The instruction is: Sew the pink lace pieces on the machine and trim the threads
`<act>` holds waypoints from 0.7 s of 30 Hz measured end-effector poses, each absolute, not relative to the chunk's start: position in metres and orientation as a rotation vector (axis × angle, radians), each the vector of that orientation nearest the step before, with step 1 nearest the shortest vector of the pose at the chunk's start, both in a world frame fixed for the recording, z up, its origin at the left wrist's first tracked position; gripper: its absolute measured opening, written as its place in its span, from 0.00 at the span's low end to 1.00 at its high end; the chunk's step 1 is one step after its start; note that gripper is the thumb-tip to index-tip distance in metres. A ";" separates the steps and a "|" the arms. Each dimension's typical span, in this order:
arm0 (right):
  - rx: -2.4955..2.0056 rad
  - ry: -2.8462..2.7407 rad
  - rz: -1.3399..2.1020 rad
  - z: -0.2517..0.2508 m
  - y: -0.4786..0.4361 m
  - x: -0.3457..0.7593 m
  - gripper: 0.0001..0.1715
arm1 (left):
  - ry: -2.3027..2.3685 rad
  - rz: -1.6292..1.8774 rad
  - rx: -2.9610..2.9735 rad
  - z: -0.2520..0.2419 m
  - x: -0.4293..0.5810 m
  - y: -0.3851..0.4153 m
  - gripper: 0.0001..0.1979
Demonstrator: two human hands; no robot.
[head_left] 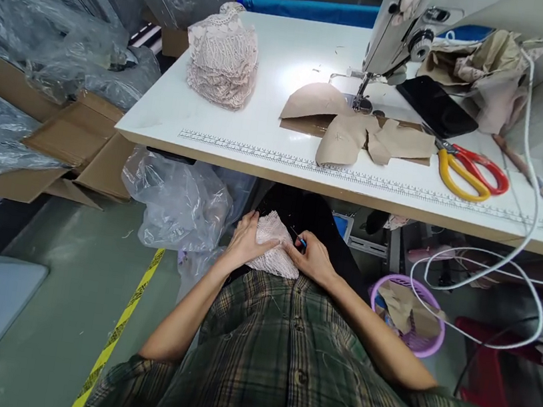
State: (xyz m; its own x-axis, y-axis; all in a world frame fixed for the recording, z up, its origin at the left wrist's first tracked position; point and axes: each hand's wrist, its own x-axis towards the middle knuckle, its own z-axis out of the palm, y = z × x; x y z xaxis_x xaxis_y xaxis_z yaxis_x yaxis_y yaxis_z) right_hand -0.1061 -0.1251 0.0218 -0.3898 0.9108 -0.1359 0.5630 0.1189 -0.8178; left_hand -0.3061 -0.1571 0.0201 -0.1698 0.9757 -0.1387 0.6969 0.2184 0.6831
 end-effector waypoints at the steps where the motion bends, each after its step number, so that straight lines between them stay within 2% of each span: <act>1: -1.427 -2.001 1.173 0.023 -0.125 -0.105 0.16 | 1.945 0.617 1.530 0.016 -0.305 -0.159 0.40; 3: -1.415 -2.001 1.198 0.026 -0.124 -0.103 0.14 | 1.964 0.625 1.543 0.009 -0.301 -0.164 0.35; 6: -1.335 -1.990 1.223 0.037 -0.122 -0.102 0.13 | 1.950 0.713 1.614 0.007 -0.291 -0.170 0.20; 8: -1.244 -1.964 1.200 0.051 -0.120 -0.100 0.13 | 1.894 0.727 1.592 0.012 -0.286 -0.173 0.11; 10: -1.135 -1.931 1.131 0.071 -0.116 -0.095 0.13 | 1.841 0.748 1.497 0.025 -0.288 -0.174 0.05; 13: -0.988 -1.923 0.952 0.107 -0.102 -0.075 0.13 | 1.785 0.908 1.390 0.068 -0.309 -0.167 0.10; 17: -0.988 -1.895 0.462 0.146 -0.063 -0.038 0.08 | 1.827 1.194 1.553 0.159 -0.371 -0.121 0.20; 21: -1.154 -1.726 0.206 0.159 -0.024 -0.014 0.11 | 1.895 1.471 1.726 0.243 -0.433 -0.031 0.37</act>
State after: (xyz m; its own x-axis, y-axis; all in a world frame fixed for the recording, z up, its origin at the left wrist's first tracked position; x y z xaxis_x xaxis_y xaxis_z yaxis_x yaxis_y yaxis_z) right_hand -0.0143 -0.0241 0.1594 -0.0361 0.7691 0.6381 0.5971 0.5286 -0.6034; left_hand -0.4330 -0.0315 0.2428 -0.3063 0.8348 0.4574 0.6501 -0.1676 0.7412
